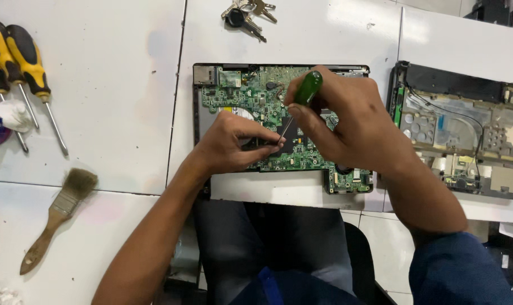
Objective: The person uses a green screwdriver to remove screws from the back of a disassembled laptop. They flip the device over to access the internal components, unscrewing parts of the motherboard and casing. The person continues to remove screws and manipulate the internal hardware throughout the clip.
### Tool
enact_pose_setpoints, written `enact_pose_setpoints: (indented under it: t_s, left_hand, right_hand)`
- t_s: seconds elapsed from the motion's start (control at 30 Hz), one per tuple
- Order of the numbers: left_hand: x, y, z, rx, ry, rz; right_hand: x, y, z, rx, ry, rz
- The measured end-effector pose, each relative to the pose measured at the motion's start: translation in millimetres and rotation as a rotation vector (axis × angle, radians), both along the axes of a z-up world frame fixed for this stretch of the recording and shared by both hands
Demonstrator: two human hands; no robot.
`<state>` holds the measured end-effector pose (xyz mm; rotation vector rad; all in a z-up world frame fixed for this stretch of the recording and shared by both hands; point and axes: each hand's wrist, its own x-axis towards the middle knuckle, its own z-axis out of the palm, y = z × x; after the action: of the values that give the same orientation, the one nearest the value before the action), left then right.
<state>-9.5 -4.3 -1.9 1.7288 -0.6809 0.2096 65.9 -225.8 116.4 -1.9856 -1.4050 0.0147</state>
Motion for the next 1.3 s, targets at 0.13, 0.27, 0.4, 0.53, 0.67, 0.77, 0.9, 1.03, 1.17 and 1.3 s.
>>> enact_pose_setpoints:
  t_s: [0.13,0.27,0.4,0.53,0.67,0.77,0.9,1.03,1.17,1.3]
  left_hand:
    - [0,1,-2,0.024,0.004,0.022]
    - [1,0,-4,0.031,-0.014,0.032]
    - [0,-1,-2,0.024,-0.008,0.034]
    - [-1,-2,-1,0.013,0.010,0.041]
    - [-2,-1,4,0.010,0.011,0.020]
    - [-2,0,5,0.017,0.006,0.008]
    - [-3,-2,2,0.014,0.026,0.045]
    - [-2,-2,1,0.005,0.013,0.024]
    - [-2,-3,3,-0.022,0.023,-0.006]
    - [-5,-5,4,-0.055,0.089,-0.062]
  right_hand:
    - [1,1,-1,0.002,0.011,0.009]
    - [2,0,0,-0.012,0.000,0.015]
    - [1,0,2,-0.032,-0.012,0.020]
    - [0,-1,4,-0.020,-0.006,0.036]
    - [-2,-1,5,-0.019,0.029,0.010]
    - [-1,0,3,-0.026,0.019,0.018]
    - [-4,1,10,-0.023,0.020,0.024]
    - [-5,-2,12,-0.052,0.008,0.046]
    - [-8,-2,19,-0.074,0.033,0.056]
    - [-5,-12,28,-0.137,0.018,0.124]
